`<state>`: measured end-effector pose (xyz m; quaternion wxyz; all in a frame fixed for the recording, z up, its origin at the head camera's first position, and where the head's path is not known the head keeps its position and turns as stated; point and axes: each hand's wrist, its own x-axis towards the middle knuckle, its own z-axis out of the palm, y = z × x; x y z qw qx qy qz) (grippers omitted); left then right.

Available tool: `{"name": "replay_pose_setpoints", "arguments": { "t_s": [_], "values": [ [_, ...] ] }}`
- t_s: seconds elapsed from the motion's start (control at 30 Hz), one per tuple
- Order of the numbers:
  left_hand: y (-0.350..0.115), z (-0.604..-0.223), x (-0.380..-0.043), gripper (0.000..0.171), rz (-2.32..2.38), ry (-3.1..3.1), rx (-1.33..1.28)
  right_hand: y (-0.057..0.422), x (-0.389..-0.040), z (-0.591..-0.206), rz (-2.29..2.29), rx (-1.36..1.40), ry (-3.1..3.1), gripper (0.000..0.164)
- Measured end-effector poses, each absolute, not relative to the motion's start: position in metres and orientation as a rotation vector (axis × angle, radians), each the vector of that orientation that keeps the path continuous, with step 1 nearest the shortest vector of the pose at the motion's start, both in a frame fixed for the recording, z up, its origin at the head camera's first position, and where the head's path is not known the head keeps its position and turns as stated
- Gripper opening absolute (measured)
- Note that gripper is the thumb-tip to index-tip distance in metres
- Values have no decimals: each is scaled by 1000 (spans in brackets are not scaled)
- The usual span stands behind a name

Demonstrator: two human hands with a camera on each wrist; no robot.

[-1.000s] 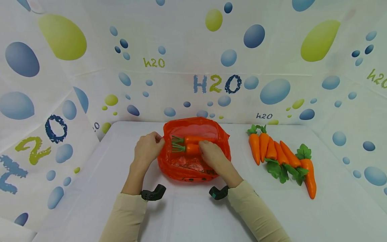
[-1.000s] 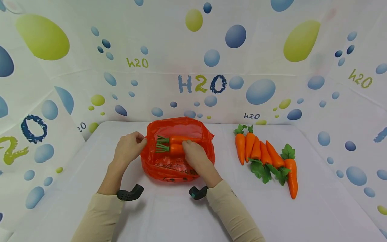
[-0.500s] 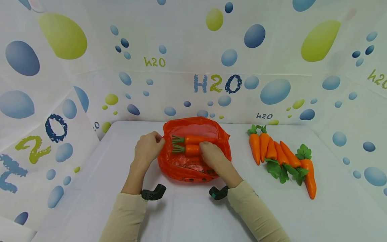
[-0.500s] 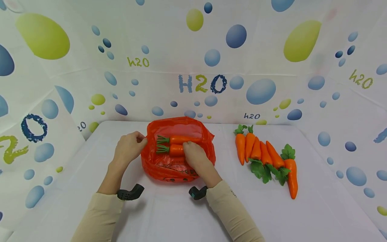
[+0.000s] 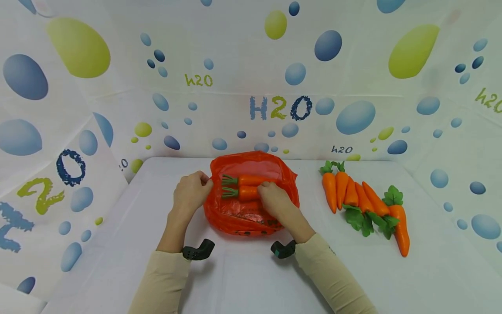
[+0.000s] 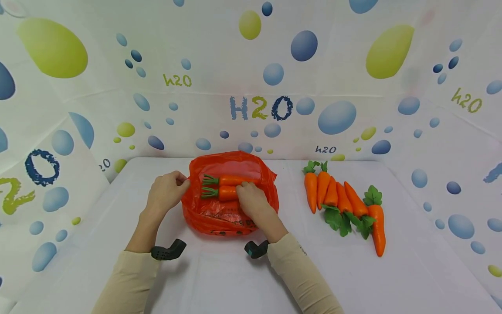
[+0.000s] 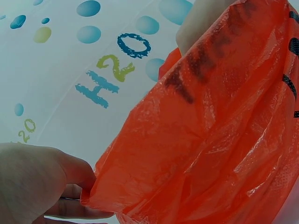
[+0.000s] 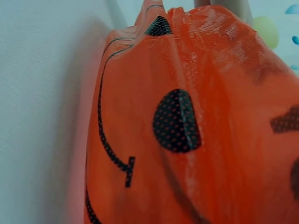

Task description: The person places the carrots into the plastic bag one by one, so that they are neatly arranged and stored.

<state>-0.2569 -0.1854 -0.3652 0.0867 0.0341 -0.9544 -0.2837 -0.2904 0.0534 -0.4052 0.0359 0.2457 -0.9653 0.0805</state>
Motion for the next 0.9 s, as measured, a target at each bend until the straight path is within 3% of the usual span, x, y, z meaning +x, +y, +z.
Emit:
{"name": "replay_pose_setpoints", "arguments": {
  "t_s": [0.9],
  "values": [
    [-187,-367,-258,28,-843,-2833,90,64,-284,-375,389,758,-2854,18]
  ]
}}
